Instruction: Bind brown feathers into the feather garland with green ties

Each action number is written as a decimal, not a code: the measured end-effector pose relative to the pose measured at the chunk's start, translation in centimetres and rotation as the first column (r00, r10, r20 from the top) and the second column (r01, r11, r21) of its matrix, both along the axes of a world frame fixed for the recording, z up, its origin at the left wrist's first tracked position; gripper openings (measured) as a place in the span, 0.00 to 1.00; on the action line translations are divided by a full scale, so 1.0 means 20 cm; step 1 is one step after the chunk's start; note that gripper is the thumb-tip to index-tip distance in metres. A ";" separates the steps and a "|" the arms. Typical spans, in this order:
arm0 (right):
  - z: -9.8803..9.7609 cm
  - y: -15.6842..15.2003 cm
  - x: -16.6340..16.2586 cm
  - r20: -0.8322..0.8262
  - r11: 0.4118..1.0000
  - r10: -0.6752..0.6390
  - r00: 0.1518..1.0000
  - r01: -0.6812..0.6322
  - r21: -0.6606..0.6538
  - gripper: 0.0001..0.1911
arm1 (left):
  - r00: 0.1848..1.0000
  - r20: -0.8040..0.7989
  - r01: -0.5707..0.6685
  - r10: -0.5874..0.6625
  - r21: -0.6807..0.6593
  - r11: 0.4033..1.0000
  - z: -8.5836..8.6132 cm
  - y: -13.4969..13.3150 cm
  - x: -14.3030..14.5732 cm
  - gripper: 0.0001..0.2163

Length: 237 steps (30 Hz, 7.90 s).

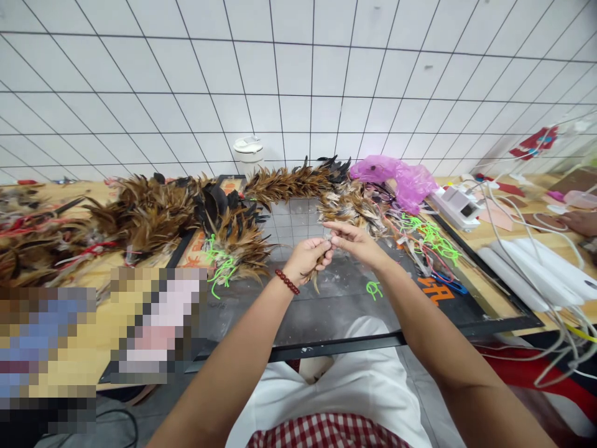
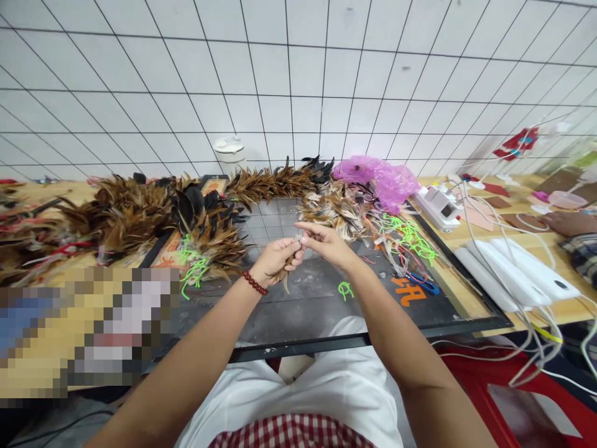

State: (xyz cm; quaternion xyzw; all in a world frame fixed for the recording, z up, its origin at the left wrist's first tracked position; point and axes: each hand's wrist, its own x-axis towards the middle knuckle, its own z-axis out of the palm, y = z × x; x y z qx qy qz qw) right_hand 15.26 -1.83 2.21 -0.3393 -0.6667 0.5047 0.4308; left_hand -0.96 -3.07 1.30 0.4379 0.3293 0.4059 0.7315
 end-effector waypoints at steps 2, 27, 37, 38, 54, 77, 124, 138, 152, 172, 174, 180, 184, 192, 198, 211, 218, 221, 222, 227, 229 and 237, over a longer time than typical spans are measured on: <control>0.01 0.00 0.02 0.059 0.999 0.028 0.998 -0.030 0.035 0.19 | 1.000 -0.006 0.026 -0.026 -0.019 0.999 0.00 0.00 0.00 0.15; 0.23 -0.12 0.27 0.845 0.968 -0.076 0.529 -0.165 0.190 0.08 | 0.994 0.108 0.044 -0.033 -0.103 0.994 -0.04 0.01 0.02 0.13; 0.09 -0.26 0.30 0.798 0.965 -0.047 0.601 -0.179 0.192 0.06 | 0.993 0.120 -0.008 0.023 -0.127 0.992 -0.05 0.01 0.03 0.12; 0.11 -0.24 0.27 0.749 0.965 -0.110 0.654 -0.108 0.237 0.06 | 0.991 0.127 -0.019 0.034 -0.117 0.993 -0.05 0.01 0.03 0.12; -0.09 -0.06 0.00 0.223 0.925 -0.357 0.907 0.310 0.219 0.20 | 0.964 0.077 -0.247 0.254 -0.089 0.965 -0.04 0.04 0.01 0.09; -0.06 -0.08 0.01 -0.048 0.959 -0.268 0.962 0.262 -0.106 0.06 | 0.979 0.156 -0.123 0.134 -0.076 0.989 -0.06 0.01 0.04 0.11; -0.04 -0.11 -0.01 -0.329 0.968 -0.118 0.937 0.035 -0.249 0.18 | 0.906 0.409 0.030 0.106 -0.311 0.950 0.01 -0.01 -0.01 0.05; -0.03 -0.12 -0.04 -0.056 0.953 -0.208 0.976 0.190 -0.236 0.17 | 0.970 0.223 -0.064 0.101 -0.170 0.983 -0.02 -0.01 0.03 0.09; -0.12 -0.07 0.01 0.030 0.915 -0.399 0.916 0.395 0.086 0.13 | 0.980 0.192 -0.038 0.061 -0.123 0.992 0.00 -0.01 0.01 0.09; -0.05 -0.07 0.01 -0.243 0.899 -0.436 0.867 0.409 -0.156 0.13 | 0.902 0.430 0.050 0.034 -0.182 0.982 0.02 -0.04 0.02 0.06; -0.04 -0.07 0.02 -0.283 0.907 -0.421 0.862 0.395 -0.144 0.13 | 0.898 0.425 -0.029 0.117 -0.208 0.978 0.03 -0.03 0.02 0.06; -0.04 -0.09 0.02 -0.254 0.932 -0.361 0.897 0.357 -0.063 0.12 | 0.921 0.274 -0.219 0.275 -0.218 0.951 0.04 -0.01 0.03 0.07; -0.05 -0.10 0.02 -0.155 0.964 -0.264 0.952 0.264 -0.016 0.09 | 0.933 0.033 -0.355 0.360 -0.103 0.929 0.01 0.00 0.04 0.06; -0.03 -0.07 0.08 -0.156 0.895 -0.379 0.912 0.404 0.189 0.06 | 0.940 -0.321 -0.099 0.115 0.068 0.993 -0.01 -0.04 0.07 0.08; 0.00 -0.08 0.10 -0.135 0.903 -0.381 0.915 0.399 0.159 0.05 | 0.980 -0.186 0.060 -0.075 -0.087 0.994 0.02 -0.06 0.06 0.10; -0.02 -0.10 0.05 -0.029 0.985 -0.170 0.985 0.171 0.037 0.07 | 0.900 -0.142 0.384 -0.411 -0.187 0.904 0.00 -0.11 0.08 0.15; 0.02 -0.11 0.07 -0.320 0.989 -0.144 0.937 0.125 -0.080 0.09 | 0.986 -0.060 0.143 -0.158 -0.200 0.969 -0.01 -0.07 0.08 0.11; 0.05 -0.12 0.11 -0.455 0.992 -0.080 0.887 0.025 -0.126 0.11 | 0.991 0.075 -0.093 0.112 -0.218 0.971 0.00 -0.02 0.07 0.07; 0.05 -0.11 0.12 -0.478 0.992 -0.081 0.875 0.022 -0.126 0.12 | 0.977 0.109 -0.157 0.184 -0.222 0.962 0.00 -0.01 0.06 0.06; 0.04 -0.09 0.12 -0.331 0.969 -0.249 0.910 0.232 -0.089 0.13 | 0.954 0.073 -0.277 0.290 -0.147 0.950 0.02 -0.02 0.05 0.07; 0.02 -0.08 0.09 -0.197 0.958 -0.288 0.937 0.280 -0.067 0.14 | 0.971 0.031 -0.233 0.237 -0.101 0.967 0.03 -0.03 0.06 0.08; -0.01 -0.12 0.03 -0.185 0.983 -0.046 0.982 0.012 -0.181 0.23 | 0.998 0.065 0.016 -0.011 -0.076 0.997 0.04 -0.06 0.06 0.14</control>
